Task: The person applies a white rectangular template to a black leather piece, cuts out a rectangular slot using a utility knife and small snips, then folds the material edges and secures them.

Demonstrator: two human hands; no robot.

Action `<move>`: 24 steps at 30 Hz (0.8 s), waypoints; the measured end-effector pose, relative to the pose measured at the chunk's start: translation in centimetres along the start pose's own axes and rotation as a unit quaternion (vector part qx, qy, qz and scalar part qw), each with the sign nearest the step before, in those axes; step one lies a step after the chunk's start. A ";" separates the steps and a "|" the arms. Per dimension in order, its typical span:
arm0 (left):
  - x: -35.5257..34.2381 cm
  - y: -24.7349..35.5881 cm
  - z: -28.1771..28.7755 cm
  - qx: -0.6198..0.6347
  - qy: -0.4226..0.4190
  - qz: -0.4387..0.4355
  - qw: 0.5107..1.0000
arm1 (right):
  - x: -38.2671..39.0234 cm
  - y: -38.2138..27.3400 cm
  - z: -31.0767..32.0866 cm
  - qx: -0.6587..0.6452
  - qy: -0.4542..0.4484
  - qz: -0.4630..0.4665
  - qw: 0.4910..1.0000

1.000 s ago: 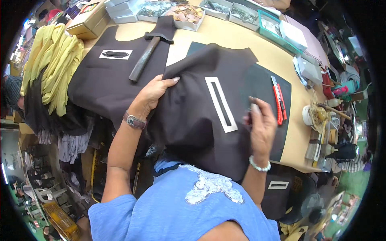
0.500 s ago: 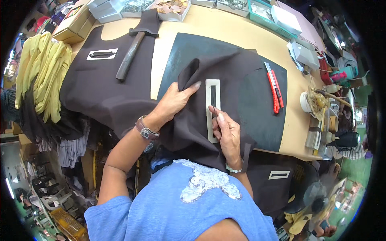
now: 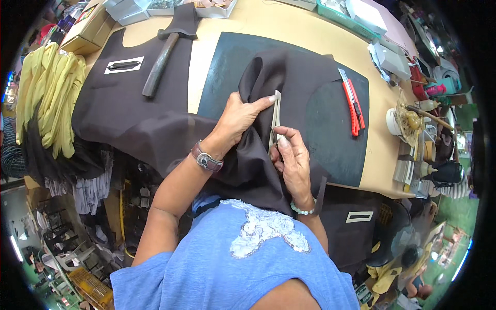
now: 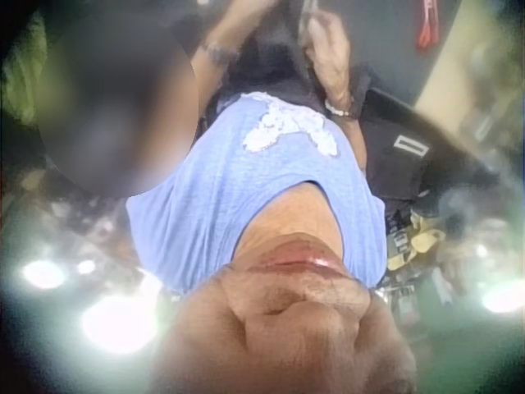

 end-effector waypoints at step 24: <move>1.0 -1.3 0.4 0.192 -0.003 -0.063 0.979 | -1.1 -2.7 0.4 -0.076 0.035 -0.018 0.996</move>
Point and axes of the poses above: each hand's wrist, its own x-axis away from the middle knuckle, its own z-axis out of the back of the hand, y = z × x, the point moved 1 cm from there along -x, towards the middle knuckle, and after that the axes turned 9 degrees about -y, right-handed, at the moved point
